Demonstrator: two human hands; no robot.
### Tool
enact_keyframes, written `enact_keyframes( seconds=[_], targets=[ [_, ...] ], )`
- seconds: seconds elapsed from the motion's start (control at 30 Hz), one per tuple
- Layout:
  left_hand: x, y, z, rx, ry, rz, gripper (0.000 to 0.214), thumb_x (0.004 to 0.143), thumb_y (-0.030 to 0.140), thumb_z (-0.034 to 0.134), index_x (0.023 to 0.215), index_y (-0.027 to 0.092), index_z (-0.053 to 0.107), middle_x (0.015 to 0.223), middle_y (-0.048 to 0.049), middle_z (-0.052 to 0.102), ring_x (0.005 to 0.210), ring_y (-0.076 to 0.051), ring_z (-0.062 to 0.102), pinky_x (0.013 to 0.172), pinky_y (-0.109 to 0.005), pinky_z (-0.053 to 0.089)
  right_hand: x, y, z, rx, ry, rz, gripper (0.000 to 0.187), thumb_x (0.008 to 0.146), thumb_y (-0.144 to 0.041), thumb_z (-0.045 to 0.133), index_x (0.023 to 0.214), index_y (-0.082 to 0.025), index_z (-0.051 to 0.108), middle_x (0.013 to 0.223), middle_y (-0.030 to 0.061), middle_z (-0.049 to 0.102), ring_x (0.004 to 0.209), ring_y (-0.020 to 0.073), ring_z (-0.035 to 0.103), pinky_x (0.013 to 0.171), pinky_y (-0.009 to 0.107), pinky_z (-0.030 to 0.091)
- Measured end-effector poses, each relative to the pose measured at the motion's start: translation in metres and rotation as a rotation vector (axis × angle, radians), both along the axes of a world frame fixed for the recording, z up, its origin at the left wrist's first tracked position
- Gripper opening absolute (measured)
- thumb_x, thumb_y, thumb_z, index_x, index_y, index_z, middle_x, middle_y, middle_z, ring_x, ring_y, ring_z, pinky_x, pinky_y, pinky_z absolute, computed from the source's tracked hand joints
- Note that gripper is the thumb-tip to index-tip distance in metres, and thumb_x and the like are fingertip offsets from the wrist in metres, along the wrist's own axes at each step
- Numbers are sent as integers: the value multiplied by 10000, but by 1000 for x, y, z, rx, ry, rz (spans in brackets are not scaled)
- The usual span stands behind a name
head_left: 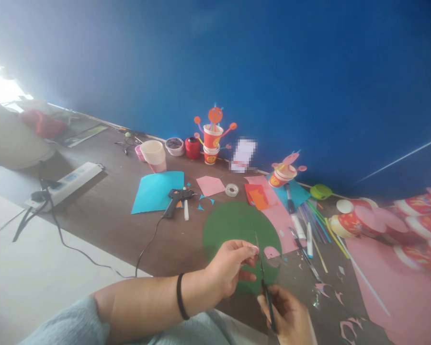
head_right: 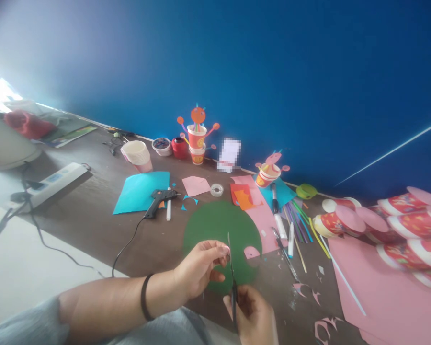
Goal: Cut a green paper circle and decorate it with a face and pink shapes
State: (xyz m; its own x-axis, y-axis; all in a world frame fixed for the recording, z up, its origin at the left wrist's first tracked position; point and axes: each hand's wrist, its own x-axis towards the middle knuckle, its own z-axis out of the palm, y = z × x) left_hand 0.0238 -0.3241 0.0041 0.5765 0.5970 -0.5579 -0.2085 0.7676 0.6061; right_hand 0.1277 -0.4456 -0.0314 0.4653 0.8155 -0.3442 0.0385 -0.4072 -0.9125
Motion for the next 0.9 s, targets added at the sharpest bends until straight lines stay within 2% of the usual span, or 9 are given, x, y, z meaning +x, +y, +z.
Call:
enact_keyframes(
  seconds=[0.07,0.17,0.27,0.37,0.5,0.73,0.9],
  targets=[
    [0,0,-1,16,4,3,286,572,354,725,676,144,561,618,14,476,566,-87,432,422,-177,417,3,-1,0,6,-9,18,388,632,-544,687,599,-171,585,526,-18,501,497,123,471,468,203,391],
    [0,1,-3,36,19,-2,282,572,348,720,677,138,564,630,7,491,570,-86,438,412,-171,415,10,-3,0,-23,-1,119,370,650,-525,685,638,-163,610,588,16,573,608,173,569,555,223,454],
    [-1,0,-5,57,24,-17,285,592,357,713,688,132,568,628,5,502,560,-81,438,411,-167,418,18,-5,0,-63,1,167,361,672,-515,674,700,-157,641,668,49,641,672,201,607,601,239,481],
    [-1,0,-6,84,25,-30,294,614,375,709,687,128,568,608,5,498,555,-82,443,410,-164,417,20,-7,1,-80,-30,164,358,653,-515,689,700,-163,651,666,43,652,638,185,602,576,222,476],
    [-3,0,-5,115,18,-43,317,626,394,719,677,125,558,608,1,499,553,-80,445,408,-157,418,17,-9,5,-53,-87,86,374,634,-546,688,669,-178,630,604,3,614,592,152,574,549,190,456],
    [-5,0,-10,143,-29,-64,315,643,390,726,687,123,565,635,-4,514,555,-78,453,409,-159,436,23,-10,12,-38,-260,100,417,604,-603,680,651,-191,633,569,-1,630,529,134,574,513,167,448],
    [-7,1,-14,185,-55,-84,297,638,361,736,683,118,572,676,-23,554,576,-84,484,420,-161,446,35,-12,18,1,-416,233,369,647,-572,661,622,-205,640,523,-5,639,456,113,568,442,140,427]
  ],
)
